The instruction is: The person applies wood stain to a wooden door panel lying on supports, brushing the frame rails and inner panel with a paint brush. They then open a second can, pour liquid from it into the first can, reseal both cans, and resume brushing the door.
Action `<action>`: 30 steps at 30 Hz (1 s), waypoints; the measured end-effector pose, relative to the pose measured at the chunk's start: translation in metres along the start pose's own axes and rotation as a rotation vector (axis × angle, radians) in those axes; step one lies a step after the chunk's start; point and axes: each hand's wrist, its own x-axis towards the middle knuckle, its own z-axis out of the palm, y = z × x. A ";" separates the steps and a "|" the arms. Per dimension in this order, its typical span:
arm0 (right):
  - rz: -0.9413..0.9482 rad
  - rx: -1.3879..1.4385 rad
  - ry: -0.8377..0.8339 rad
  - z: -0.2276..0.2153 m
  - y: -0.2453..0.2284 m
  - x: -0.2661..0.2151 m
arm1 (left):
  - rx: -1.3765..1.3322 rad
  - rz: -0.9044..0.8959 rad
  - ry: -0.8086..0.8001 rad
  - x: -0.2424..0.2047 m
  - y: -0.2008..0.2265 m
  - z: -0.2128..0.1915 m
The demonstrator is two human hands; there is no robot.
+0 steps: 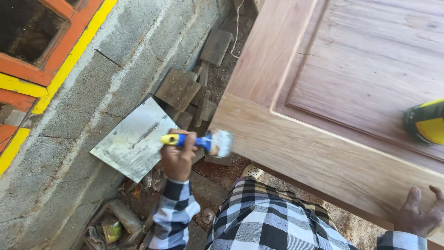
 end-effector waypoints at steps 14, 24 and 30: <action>0.575 0.152 -0.162 0.069 0.102 -0.026 | 0.027 -0.106 -0.083 0.082 -0.033 -0.055; 0.479 0.180 -0.154 0.086 0.169 -0.037 | -0.018 -0.141 -0.211 0.103 -0.023 -0.062; 0.488 0.024 -0.158 0.065 0.117 -0.040 | 0.351 0.172 -0.022 0.111 -0.061 -0.070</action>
